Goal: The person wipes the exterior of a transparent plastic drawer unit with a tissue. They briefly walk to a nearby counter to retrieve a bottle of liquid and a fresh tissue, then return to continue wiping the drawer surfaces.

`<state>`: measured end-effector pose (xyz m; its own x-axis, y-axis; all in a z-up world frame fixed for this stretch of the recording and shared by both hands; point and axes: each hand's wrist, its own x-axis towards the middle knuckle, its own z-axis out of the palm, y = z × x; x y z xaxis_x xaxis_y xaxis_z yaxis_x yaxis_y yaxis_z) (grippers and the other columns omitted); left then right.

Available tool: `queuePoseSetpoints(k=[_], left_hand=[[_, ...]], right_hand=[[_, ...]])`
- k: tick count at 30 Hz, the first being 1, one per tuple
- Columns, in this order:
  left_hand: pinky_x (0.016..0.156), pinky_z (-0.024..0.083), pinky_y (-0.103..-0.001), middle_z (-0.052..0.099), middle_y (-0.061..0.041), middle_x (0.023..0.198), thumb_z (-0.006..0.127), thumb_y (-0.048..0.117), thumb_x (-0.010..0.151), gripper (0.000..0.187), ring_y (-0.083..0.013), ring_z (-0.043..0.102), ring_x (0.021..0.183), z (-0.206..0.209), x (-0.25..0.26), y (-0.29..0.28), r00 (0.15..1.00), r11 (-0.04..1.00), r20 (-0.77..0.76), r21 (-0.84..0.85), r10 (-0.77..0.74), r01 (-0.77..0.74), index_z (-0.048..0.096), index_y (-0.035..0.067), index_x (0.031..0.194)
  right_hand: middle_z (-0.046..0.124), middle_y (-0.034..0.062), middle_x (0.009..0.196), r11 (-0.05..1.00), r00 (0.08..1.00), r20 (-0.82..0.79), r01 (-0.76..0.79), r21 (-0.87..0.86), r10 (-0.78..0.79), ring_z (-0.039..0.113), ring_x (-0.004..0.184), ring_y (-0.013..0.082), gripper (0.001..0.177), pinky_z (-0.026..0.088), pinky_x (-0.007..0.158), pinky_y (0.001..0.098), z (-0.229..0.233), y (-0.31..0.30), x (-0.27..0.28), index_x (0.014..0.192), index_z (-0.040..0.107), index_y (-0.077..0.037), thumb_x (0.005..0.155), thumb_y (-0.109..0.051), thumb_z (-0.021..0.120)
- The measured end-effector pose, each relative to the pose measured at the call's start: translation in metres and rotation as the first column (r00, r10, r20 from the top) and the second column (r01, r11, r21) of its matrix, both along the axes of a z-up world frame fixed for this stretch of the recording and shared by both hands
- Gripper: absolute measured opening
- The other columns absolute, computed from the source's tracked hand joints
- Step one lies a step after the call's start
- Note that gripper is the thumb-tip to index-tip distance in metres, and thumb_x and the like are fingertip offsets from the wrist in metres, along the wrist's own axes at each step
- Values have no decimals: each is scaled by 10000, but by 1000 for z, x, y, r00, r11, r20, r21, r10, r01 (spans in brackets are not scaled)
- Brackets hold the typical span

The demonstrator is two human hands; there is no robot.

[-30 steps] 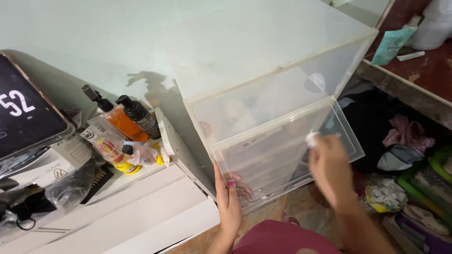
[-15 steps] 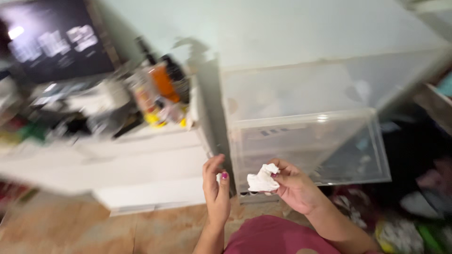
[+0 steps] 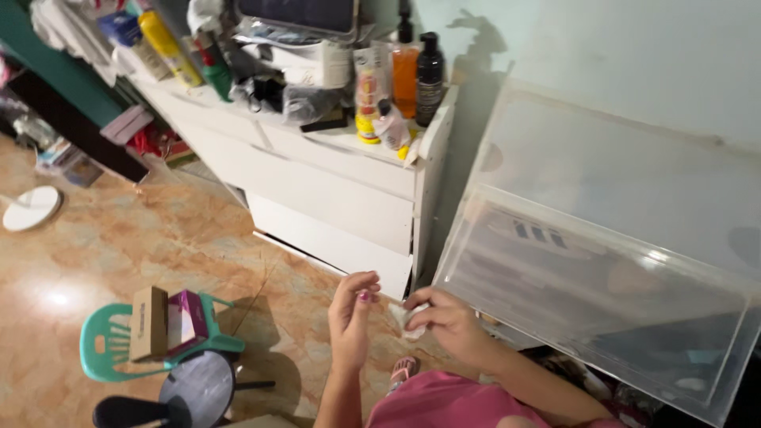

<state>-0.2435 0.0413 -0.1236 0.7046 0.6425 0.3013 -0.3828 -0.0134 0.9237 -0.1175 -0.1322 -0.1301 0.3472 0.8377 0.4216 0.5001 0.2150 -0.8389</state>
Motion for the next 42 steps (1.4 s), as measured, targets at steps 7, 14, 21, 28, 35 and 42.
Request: queuePoseSetpoints(k=[7,14,21,28,35,42], left_hand=[[889,516,-299,706,-129,1124,571,61,986,300,-168,630,1007,-105,52,3,921,986,-358,-2,-157,167,667,14,1266],[901,529,-364,728,-129,1176,646,110,948,299,-261,687,1068,-180,105,-46,799,751,-446,338,-403,568,674,26,1234],[856,560,-402,734,-126,1109,599,187,930,348,-294,727,1008,-163,151,-114,500,324,-651,382,-570,866,633,103,1266],[944,518,-368,716,-111,1236,626,343,937,411,-251,673,1139,-53,132,-159,279,289,-736,118,-617,950,674,108,1270],[927,511,-356,723,-97,1214,648,432,918,463,-229,668,1110,-30,123,-174,188,371,-773,-66,-607,926,689,117,1256],[852,541,-409,735,-149,1073,608,316,934,343,-311,700,990,-106,142,-168,409,196,-724,364,-556,911,707,89,1173]], right_hand=[[686,92,1175,905,968,-67,200,-376,-242,637,1083,277,351,515,898,368,-136,-57,16,1175,734,-83,839,12,701],[753,116,950,401,539,99,725,-560,-836,716,853,271,180,541,783,392,-280,-164,30,1060,771,-112,923,-207,703],[714,148,697,57,-26,-122,774,-631,-992,627,604,225,219,518,611,392,-296,-245,-38,1068,764,-18,935,-177,694],[658,103,834,227,-727,-552,505,-833,-408,567,675,209,218,485,597,391,-296,-282,-140,1122,721,2,953,-119,653],[653,85,875,170,-805,-554,528,-832,-213,576,687,213,248,476,583,380,-314,-308,-160,1162,684,-28,937,-132,667],[647,67,915,-183,-722,-627,686,-704,-294,585,699,216,296,466,569,370,-319,-384,-103,1201,647,-57,920,-146,681]])
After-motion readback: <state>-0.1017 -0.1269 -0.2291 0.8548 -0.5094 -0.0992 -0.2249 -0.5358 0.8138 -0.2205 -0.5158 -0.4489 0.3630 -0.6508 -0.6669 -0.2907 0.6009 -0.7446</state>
